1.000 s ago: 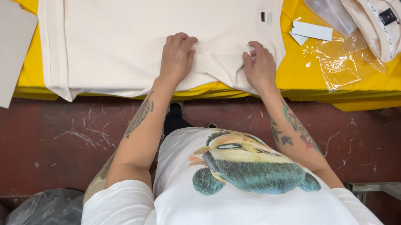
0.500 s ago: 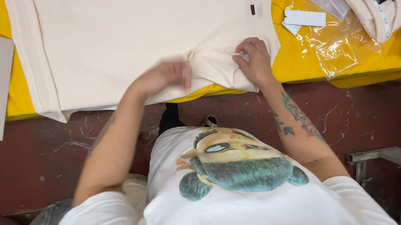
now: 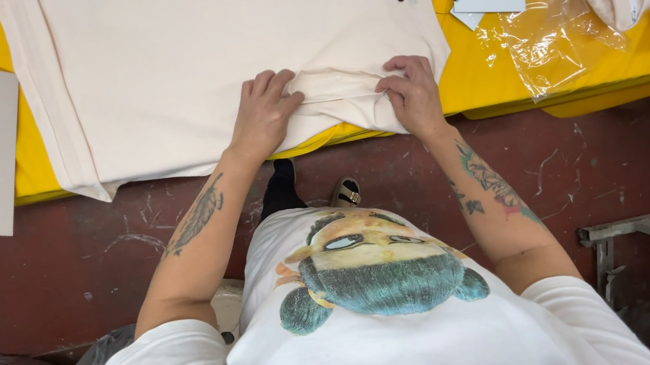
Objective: Folding t-shirts using a cardboard template on a work table to ensure uniform size and shape.
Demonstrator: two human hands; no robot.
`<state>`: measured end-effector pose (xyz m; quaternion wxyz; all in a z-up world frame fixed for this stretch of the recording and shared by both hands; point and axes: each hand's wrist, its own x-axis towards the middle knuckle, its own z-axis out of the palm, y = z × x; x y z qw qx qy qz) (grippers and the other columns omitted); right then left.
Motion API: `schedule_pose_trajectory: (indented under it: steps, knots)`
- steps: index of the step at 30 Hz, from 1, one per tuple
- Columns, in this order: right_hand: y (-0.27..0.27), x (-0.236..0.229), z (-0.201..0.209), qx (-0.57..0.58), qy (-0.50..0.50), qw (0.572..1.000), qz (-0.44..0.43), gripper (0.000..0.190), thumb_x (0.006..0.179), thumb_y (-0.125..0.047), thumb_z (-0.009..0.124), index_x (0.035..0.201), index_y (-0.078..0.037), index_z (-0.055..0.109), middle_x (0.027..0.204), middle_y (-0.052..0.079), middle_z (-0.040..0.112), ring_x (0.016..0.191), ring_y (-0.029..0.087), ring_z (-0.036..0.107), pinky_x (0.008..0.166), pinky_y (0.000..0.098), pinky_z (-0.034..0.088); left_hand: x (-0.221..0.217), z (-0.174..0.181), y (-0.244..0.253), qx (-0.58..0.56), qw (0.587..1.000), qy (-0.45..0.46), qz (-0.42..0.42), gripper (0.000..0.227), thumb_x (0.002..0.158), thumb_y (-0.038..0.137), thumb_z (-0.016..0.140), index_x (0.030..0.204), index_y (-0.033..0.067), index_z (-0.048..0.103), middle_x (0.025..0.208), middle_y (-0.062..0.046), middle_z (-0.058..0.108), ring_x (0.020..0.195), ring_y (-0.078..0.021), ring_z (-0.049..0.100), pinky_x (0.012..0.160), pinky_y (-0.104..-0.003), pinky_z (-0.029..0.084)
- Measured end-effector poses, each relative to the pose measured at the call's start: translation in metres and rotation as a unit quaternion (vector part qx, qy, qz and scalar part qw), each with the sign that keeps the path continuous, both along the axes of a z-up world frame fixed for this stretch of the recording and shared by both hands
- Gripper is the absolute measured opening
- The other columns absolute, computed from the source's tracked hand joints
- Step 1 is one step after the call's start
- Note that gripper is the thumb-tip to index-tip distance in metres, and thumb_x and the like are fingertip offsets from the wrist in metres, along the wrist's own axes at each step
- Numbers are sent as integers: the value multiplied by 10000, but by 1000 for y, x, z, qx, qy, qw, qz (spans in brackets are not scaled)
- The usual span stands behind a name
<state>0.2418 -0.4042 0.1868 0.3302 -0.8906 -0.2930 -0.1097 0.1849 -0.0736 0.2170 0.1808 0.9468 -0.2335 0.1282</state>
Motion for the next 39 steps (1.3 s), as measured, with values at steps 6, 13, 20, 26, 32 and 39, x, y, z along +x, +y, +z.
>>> schedule_pose_trajectory:
  steps: [6, 13, 20, 26, 32, 39]
  knots:
    - [6, -18, 0, 19, -17, 998, -51, 137, 957, -44, 726, 972, -172, 772, 1127, 53, 653, 1049, 264, 633, 896, 359, 567, -35, -21, 4, -37, 998, 11, 41, 290, 1081, 162, 498, 1232, 182, 744, 1381, -86, 583, 1312, -287, 476, 1005, -433, 378]
    - [12, -19, 5, 30, -10, 997, -71, 122, 946, -21, 749, 1000, -131, 739, 1100, 72, 639, 1045, 286, 637, 912, 409, 551, 5, -14, -30, -92, 987, 56, 120, 188, 1010, 291, 680, 1081, 150, 781, 1159, -72, 625, 1178, -286, 520, 907, -444, 411]
    - [14, -16, 2, 46, 36, 991, -121, 128, 917, -191, 835, 906, -139, 718, 1013, 48, 646, 958, 269, 660, 882, 391, 545, 19, -19, -39, -60, 979, 123, 151, 240, 884, 166, 773, 1120, 135, 737, 1031, -61, 597, 1036, -263, 561, 812, -406, 461]
    - [25, 0, 11, -104, 101, 970, -194, 173, 869, -213, 813, 982, -150, 698, 871, 35, 652, 751, 246, 710, 709, 417, 572, 8, -28, -27, -119, 943, 196, 241, 271, 906, 92, 709, 1155, 90, 604, 933, -90, 642, 889, -272, 699, 782, -415, 592]
    - [18, -16, 38, 138, 376, 898, -183, 189, 957, -210, 696, 1133, -138, 696, 896, -13, 710, 808, 149, 721, 746, 292, 578, -26, 6, -17, -528, 724, 316, 312, 177, 911, 28, 698, 1085, 11, 726, 911, -97, 596, 777, -153, 711, 688, -250, 671]
    - [20, -79, 67, 620, 634, 456, -74, 142, 937, -172, 726, 1064, -118, 693, 1087, 90, 772, 1021, 264, 766, 1010, 485, 575, -72, 55, -9, -818, 373, 372, 230, 367, 985, 58, 677, 1340, 73, 588, 854, 2, 539, 757, -102, 585, 649, -204, 487]
